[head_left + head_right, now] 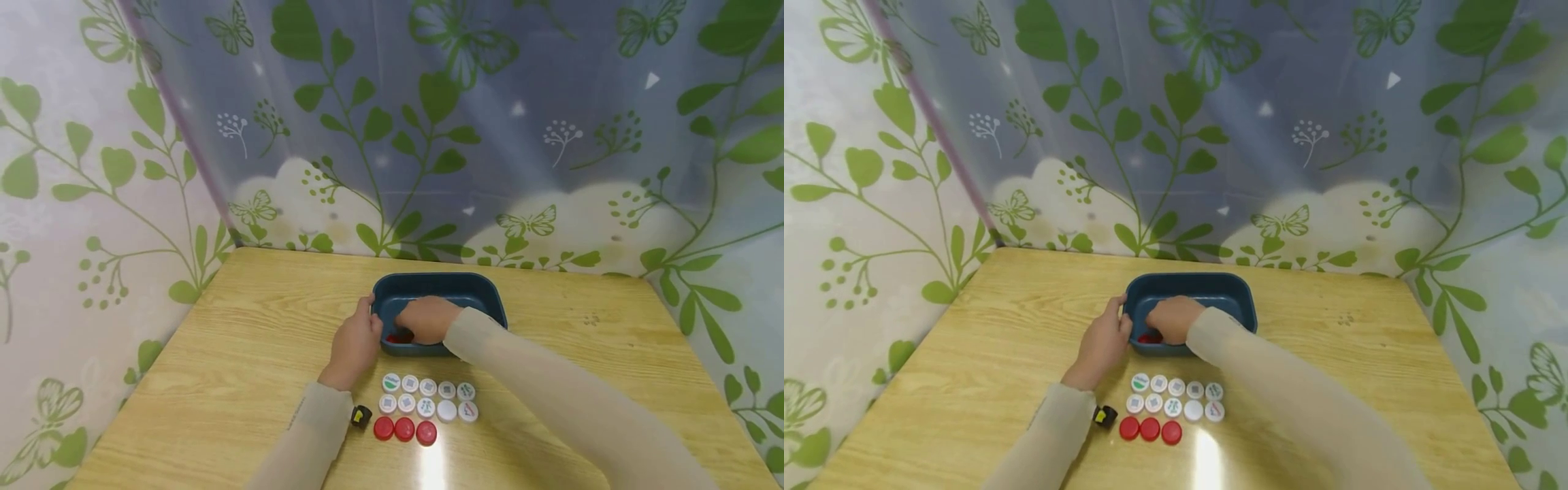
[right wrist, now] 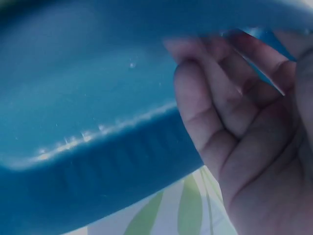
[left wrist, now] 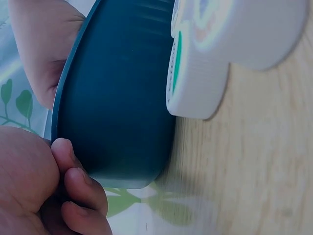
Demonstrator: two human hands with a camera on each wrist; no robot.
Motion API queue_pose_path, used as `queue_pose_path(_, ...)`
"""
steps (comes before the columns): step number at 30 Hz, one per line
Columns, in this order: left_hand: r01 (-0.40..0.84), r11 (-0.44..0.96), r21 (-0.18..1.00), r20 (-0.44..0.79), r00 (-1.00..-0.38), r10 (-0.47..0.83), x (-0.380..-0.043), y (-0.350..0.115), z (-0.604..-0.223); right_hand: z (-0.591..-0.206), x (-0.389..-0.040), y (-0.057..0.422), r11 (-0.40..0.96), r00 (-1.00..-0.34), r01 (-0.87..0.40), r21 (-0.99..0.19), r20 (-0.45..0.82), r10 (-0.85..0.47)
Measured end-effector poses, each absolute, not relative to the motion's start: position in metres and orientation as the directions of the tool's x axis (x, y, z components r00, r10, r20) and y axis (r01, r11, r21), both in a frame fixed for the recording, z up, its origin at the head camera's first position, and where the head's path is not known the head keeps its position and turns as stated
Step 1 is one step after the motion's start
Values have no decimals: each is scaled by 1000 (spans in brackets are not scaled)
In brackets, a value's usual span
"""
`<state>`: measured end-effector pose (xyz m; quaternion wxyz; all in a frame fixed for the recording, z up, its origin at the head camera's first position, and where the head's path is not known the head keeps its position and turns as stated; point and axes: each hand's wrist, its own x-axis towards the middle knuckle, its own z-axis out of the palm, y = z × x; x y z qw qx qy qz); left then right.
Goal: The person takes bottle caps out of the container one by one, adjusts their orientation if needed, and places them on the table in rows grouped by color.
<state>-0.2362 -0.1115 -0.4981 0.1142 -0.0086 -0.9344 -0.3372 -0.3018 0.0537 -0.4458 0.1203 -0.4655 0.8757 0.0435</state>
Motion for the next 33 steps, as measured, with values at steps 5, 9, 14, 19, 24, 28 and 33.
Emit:
queue_pose_path(5,86,761,643,207,-976,-65,-236,-111,-499,-450,-303,55,567,-539,-822,-53,-248,-805)
queue_pose_path(9,81,754,652,203,-977,-70,-237,-111,-499,-451,-303,57,584,-559,-810,-61,-225,-798)
queue_pose_path(14,94,751,654,215,-974,-65,-238,-111,-499,-452,-300,61,603,-579,-793,-85,-201,-790)
queue_pose_path(19,95,744,661,209,-976,-60,-236,-111,-499,-456,-299,65,609,-584,-780,-145,-181,-791)
queue_pose_path(24,94,738,668,203,-977,-59,-236,-111,-499,-463,-303,73,582,-574,-807,-98,-99,-813)
queue_pose_path(28,83,736,672,181,-982,-54,-236,-112,-498,-461,-307,86,614,-616,-781,-113,-16,-787)
queue_pose_path(33,72,736,673,166,-985,-56,-236,-113,-498,-442,-298,107,617,-652,-747,-247,87,-754)
